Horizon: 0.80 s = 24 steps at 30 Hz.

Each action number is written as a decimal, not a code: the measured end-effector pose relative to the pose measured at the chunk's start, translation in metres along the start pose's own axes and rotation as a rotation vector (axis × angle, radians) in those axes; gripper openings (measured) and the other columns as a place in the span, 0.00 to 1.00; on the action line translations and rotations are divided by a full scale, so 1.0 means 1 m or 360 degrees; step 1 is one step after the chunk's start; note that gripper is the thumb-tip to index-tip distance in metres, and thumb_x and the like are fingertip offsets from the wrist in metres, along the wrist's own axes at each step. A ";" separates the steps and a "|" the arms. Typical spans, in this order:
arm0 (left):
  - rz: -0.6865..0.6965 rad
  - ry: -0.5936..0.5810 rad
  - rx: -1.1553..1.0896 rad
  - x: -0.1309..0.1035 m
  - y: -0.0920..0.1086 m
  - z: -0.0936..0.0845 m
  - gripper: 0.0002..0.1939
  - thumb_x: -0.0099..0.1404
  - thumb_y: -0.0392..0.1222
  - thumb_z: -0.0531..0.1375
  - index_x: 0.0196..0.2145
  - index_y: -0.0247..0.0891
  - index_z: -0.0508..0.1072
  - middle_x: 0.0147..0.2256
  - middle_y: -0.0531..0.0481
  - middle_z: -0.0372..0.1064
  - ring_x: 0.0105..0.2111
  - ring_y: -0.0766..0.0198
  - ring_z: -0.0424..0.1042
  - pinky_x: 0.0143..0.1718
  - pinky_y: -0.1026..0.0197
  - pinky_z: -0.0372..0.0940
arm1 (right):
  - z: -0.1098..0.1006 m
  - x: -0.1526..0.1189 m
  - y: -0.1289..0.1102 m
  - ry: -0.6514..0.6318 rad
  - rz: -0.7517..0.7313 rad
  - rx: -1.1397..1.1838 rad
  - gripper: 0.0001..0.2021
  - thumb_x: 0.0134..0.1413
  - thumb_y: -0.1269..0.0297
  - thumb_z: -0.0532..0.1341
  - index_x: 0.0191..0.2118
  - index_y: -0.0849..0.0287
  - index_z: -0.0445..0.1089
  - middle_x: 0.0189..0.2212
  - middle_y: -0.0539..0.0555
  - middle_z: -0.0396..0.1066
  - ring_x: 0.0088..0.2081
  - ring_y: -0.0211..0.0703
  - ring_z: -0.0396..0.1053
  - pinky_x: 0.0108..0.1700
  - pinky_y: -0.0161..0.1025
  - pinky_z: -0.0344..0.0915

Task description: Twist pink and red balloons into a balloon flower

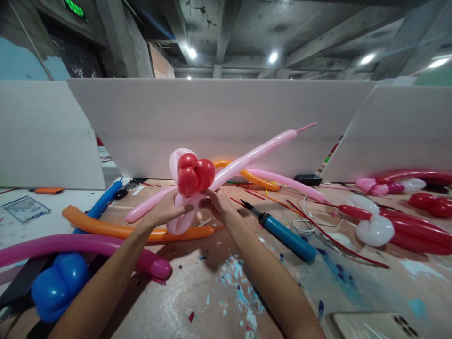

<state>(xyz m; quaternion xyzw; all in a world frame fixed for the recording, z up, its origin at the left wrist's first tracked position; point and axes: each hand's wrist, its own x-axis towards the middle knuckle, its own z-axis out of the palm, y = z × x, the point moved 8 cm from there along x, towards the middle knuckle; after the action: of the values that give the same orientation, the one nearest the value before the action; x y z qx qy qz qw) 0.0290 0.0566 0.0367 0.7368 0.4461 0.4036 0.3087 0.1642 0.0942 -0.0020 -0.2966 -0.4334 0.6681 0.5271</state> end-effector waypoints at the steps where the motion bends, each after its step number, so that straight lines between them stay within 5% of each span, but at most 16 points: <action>1: -0.0055 -0.0012 -0.0001 0.000 -0.002 0.001 0.22 0.53 0.50 0.66 0.43 0.34 0.73 0.39 0.44 0.75 0.40 0.53 0.72 0.39 0.56 0.67 | 0.001 0.000 0.002 -0.0009 0.0002 -0.0005 0.14 0.35 0.64 0.71 0.30 0.62 0.70 0.21 0.48 0.70 0.20 0.33 0.66 0.25 0.32 0.68; 12: -0.0245 -0.0064 -0.0241 0.000 -0.024 0.001 0.17 0.52 0.48 0.66 0.37 0.34 0.76 0.38 0.44 0.76 0.39 0.54 0.73 0.41 0.54 0.68 | 0.017 -0.005 0.011 -0.0177 -0.0040 -0.0217 0.15 0.36 0.61 0.72 0.29 0.65 0.72 0.22 0.52 0.71 0.22 0.35 0.66 0.25 0.32 0.64; 17: -0.0398 -0.0217 -0.0759 -0.007 -0.021 0.011 0.20 0.48 0.42 0.67 0.40 0.35 0.75 0.39 0.46 0.75 0.40 0.53 0.73 0.43 0.55 0.67 | 0.020 -0.012 -0.005 -0.0290 -0.0148 -0.0297 0.16 0.34 0.63 0.73 0.28 0.63 0.69 0.18 0.47 0.65 0.16 0.29 0.56 0.17 0.31 0.51; 21: -0.0610 -0.0283 -0.1187 -0.013 -0.030 0.030 0.19 0.45 0.42 0.68 0.37 0.35 0.75 0.32 0.48 0.74 0.32 0.57 0.72 0.36 0.57 0.67 | 0.029 -0.022 -0.007 -0.0485 -0.0059 -0.0183 0.16 0.36 0.65 0.72 0.33 0.61 0.68 0.18 0.43 0.64 0.14 0.25 0.49 0.17 0.29 0.43; 24: -0.0616 -0.0288 -0.1272 -0.013 -0.033 0.038 0.17 0.43 0.42 0.69 0.33 0.36 0.74 0.28 0.49 0.73 0.28 0.60 0.70 0.32 0.60 0.66 | 0.032 -0.025 -0.003 -0.0574 0.0025 -0.0079 0.12 0.35 0.68 0.69 0.28 0.61 0.67 0.14 0.41 0.60 0.12 0.24 0.45 0.17 0.30 0.42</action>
<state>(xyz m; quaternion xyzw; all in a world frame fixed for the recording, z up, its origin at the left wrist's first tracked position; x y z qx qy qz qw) 0.0449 0.0553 -0.0128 0.4950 0.3561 0.4130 0.6764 0.1451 0.0620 0.0138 -0.1883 -0.5350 0.7036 0.4280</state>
